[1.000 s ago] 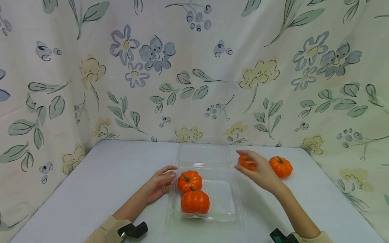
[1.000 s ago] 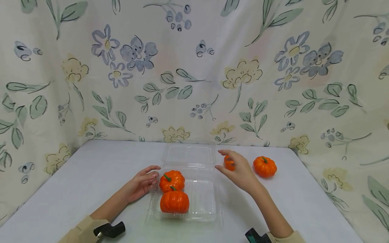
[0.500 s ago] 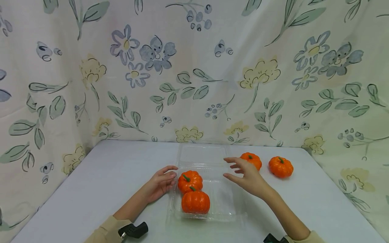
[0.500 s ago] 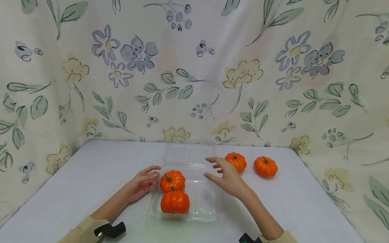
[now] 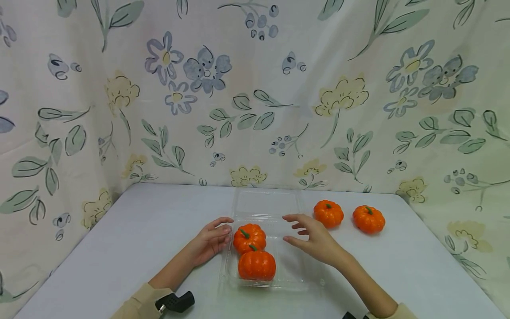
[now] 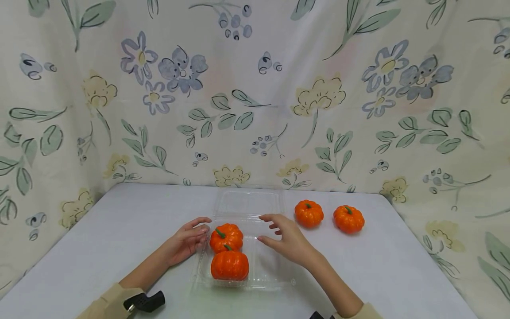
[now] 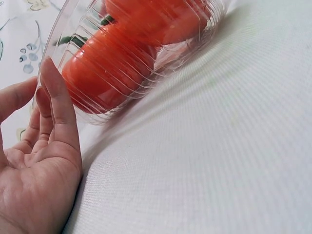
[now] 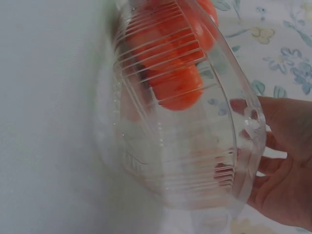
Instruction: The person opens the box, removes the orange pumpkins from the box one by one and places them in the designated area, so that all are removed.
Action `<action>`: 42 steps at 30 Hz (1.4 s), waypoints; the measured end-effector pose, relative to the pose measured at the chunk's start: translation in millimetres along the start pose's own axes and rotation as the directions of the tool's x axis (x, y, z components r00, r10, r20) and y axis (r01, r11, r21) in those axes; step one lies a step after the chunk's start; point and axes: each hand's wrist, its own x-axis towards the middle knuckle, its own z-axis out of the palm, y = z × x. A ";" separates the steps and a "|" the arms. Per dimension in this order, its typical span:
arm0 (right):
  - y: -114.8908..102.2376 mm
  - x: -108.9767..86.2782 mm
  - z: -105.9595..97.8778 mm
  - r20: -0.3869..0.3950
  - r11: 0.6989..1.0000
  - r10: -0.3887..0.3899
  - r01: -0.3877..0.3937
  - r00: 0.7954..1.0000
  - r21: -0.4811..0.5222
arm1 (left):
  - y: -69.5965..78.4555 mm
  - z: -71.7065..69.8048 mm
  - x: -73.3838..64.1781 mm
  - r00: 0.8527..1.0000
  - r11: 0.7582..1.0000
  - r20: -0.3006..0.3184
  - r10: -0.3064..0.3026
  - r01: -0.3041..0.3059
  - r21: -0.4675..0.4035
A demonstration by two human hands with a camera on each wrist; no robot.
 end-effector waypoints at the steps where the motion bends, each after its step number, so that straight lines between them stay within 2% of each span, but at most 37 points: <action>1: 0.4 0.1 1.2 0.004 1.000 -0.004 0.004 1.000 0.001 | -0.1 -0.2 0.2 1.000 1.000 -0.001 -0.001 0.001 0.000; 14: 2.0 1.8 11.5 0.057 0.999 -0.025 0.023 0.998 0.034 | 0.4 0.5 0.4 1.000 1.000 0.000 0.000 0.000 -0.005; 23: -0.5 3.8 14.3 0.097 0.998 -0.025 0.020 0.995 0.053 | -0.3 0.7 1.2 1.000 1.000 -0.027 -0.007 0.007 0.004; 35: -0.7 16.7 19.3 0.144 0.996 -0.021 0.008 0.989 0.088 | -1.1 -0.2 1.7 1.000 1.000 -0.011 0.003 -0.003 0.003; 42: -2.7 25.6 24.2 0.206 0.990 -0.004 -0.025 0.979 0.138 | -0.4 0.8 0.9 1.000 1.000 -0.008 0.002 -0.002 -0.018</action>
